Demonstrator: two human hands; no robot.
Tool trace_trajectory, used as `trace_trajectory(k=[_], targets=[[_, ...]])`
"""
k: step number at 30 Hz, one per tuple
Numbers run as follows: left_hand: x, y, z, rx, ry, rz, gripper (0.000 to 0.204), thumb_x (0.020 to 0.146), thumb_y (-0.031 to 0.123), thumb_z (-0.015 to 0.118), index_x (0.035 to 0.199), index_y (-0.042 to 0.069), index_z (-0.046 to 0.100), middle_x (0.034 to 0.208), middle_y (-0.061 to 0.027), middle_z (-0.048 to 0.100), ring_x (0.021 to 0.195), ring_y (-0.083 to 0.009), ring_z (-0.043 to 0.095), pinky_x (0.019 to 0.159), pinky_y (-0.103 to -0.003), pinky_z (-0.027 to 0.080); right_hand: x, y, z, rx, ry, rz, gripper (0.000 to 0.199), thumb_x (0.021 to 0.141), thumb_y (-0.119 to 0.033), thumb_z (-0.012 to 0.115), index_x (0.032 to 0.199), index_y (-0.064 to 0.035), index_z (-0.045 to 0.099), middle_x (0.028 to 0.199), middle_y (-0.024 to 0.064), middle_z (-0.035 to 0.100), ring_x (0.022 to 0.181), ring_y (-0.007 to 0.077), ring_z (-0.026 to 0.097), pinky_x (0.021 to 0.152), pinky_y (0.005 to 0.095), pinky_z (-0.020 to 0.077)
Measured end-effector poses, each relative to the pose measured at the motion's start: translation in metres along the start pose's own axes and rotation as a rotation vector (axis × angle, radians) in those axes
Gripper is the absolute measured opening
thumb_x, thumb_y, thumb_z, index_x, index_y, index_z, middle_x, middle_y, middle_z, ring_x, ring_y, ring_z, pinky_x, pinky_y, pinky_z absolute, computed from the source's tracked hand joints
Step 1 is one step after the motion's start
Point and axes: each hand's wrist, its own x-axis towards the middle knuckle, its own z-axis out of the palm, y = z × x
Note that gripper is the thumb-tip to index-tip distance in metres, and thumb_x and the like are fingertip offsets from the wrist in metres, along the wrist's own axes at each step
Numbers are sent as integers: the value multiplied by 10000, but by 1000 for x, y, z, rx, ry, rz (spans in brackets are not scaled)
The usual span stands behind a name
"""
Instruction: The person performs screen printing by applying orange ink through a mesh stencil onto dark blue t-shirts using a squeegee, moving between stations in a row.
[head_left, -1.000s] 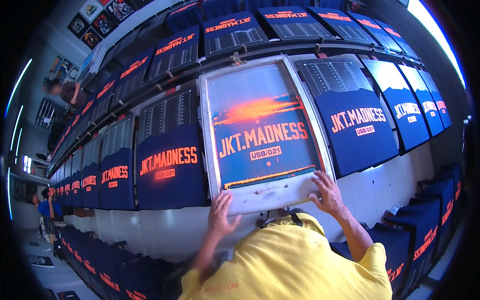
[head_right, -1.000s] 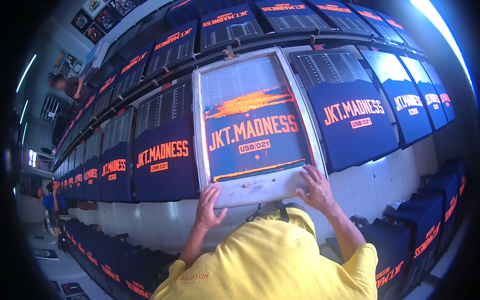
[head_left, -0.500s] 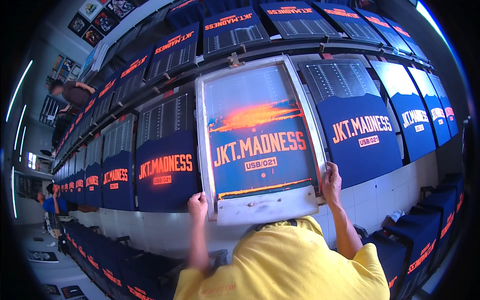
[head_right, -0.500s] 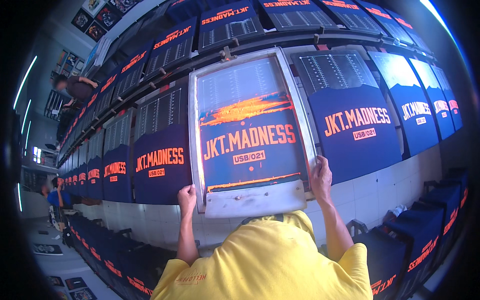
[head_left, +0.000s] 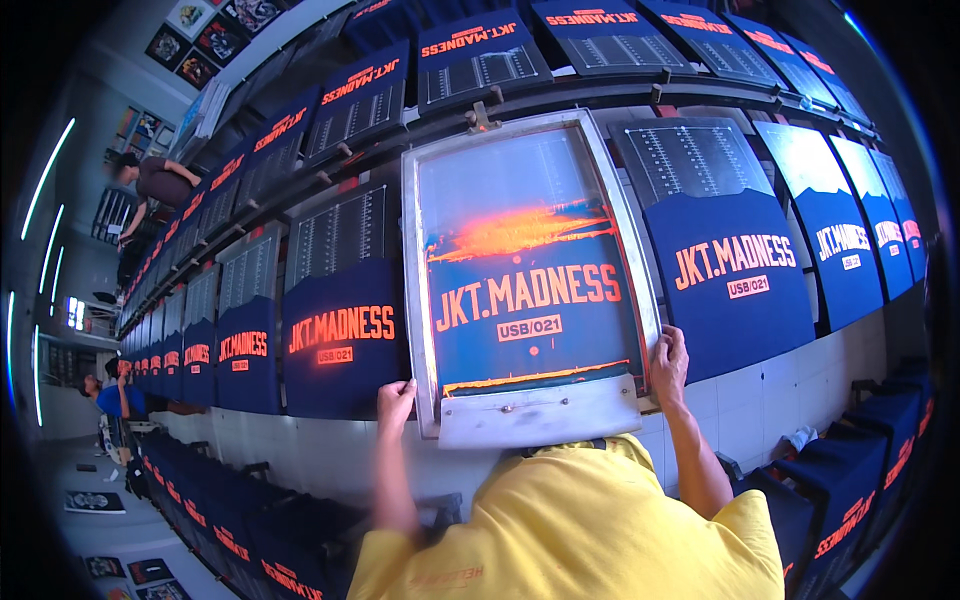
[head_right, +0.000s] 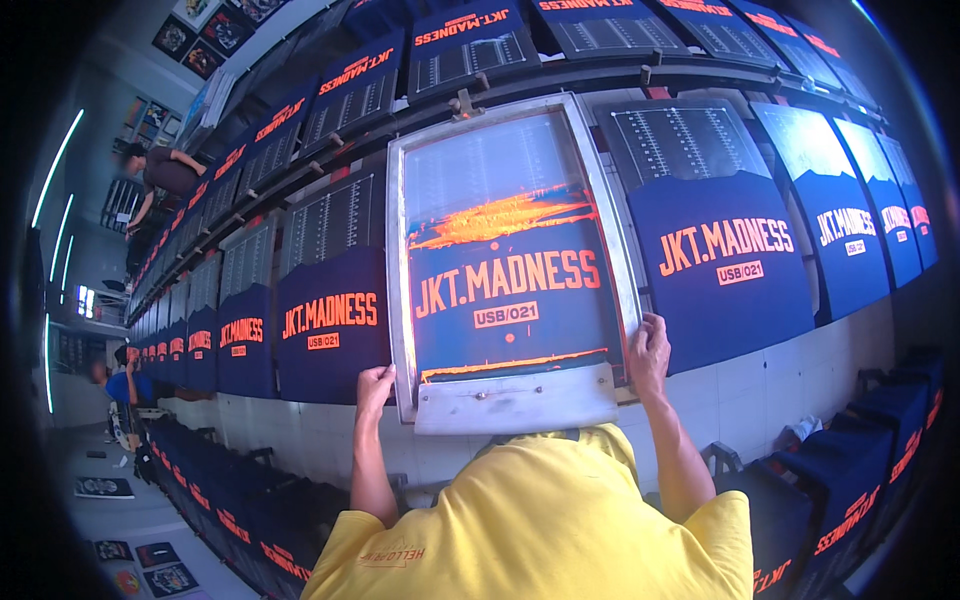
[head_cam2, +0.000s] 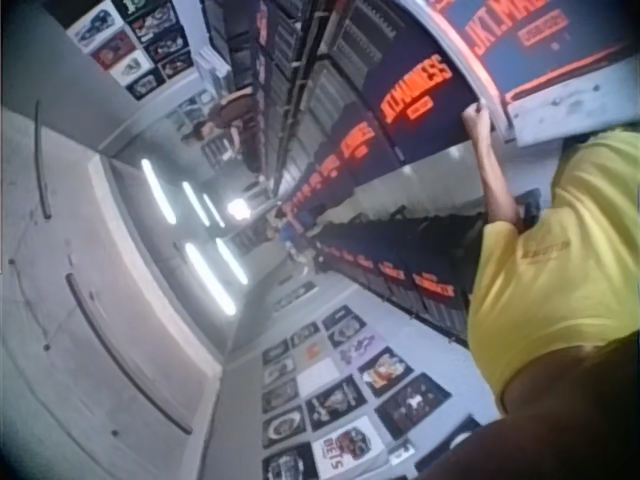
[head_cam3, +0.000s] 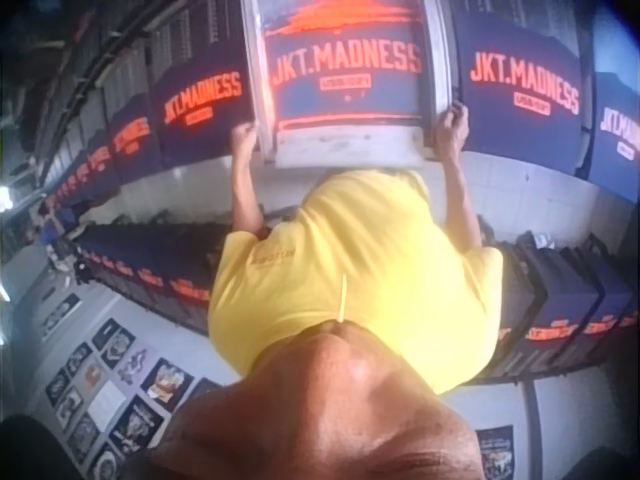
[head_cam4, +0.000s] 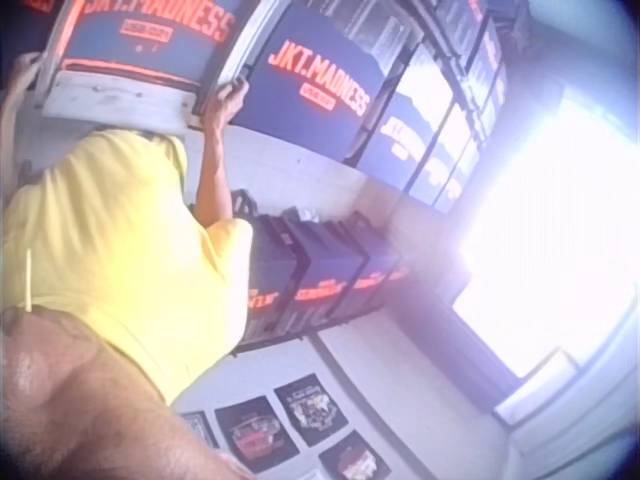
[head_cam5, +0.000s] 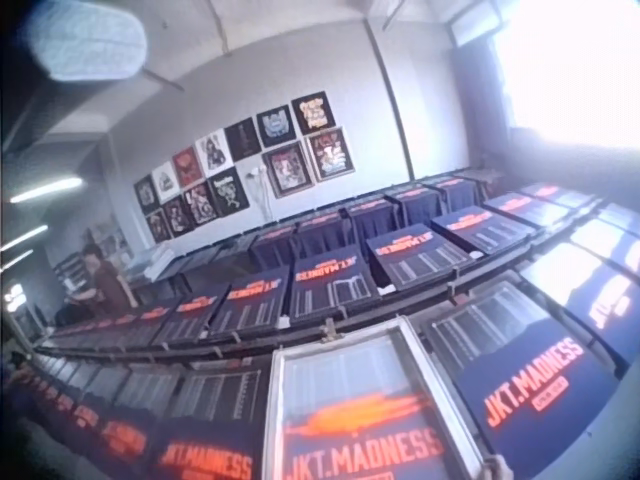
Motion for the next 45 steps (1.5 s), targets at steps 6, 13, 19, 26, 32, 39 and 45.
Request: trace_trajectory(k=[6, 13, 19, 26, 32, 39, 45], targets=[[-8, 10, 1, -395, -96, -45, 312, 947, 237, 631, 867, -58, 691, 735, -1, 638, 600, -76, 497, 541, -290, 409, 8, 1, -2, -141, -33, 56, 355, 964, -248, 461, 993, 61, 632, 823, 217, 658, 768, 328, 630, 738, 411, 470], [-40, 29, 7, -469, 92, 157, 285, 955, 210, 620, 892, -61, 682, 707, 11, 597, 667, -55, 481, 605, -255, 402, -3, -12, -27, -114, -6, 62, 389, 954, -270, 468, 894, 76, 636, 709, 203, 621, 643, 261, 586, 643, 415, 444], [-62, 66, 65, -534, 112, 329, 304, 941, 251, 630, 952, -45, 694, 732, 17, 598, 679, -66, 491, 631, -260, 433, -4, 20, -112, 89, 84, 56, 355, 994, -235, 471, 758, 13, 566, 650, -41, 458, 611, 74, 394, 536, 295, 337], [-102, 124, 166, -528, -116, 610, 287, 910, 227, 626, 1018, -30, 695, 763, -100, 593, 698, -190, 571, 631, -330, 449, -52, 107, -267, -151, 397, 36, 382, 976, -272, 478, 754, 25, 569, 626, -18, 447, 593, 104, 405, 535, 324, 324], [-139, 162, 214, -443, -302, 716, 261, 891, 211, 627, 985, -24, 690, 784, -132, 590, 722, -244, 580, 651, -362, 457, -139, 133, -334, -83, 526, 188, 378, 980, -271, 454, 757, 14, 564, 642, 11, 490, 591, 119, 438, 555, 331, 357], [-164, 197, 268, -385, -443, 731, 298, 900, 225, 628, 1026, -42, 674, 887, -154, 605, 810, -249, 610, 730, -344, 476, -169, 175, -376, 55, 626, 236, 339, 1002, -235, 433, 736, -50, 530, 696, 14, 534, 579, 105, 481, 546, 300, 397], [-185, 233, 320, -416, -416, 687, 289, 904, 214, 624, 1024, -46, 667, 877, -145, 594, 812, -245, 599, 735, -338, 472, -100, 195, -425, 71, 584, 226, 351, 1005, -247, 450, 727, -54, 541, 665, -6, 508, 557, 95, 444, 520, 294, 361]])
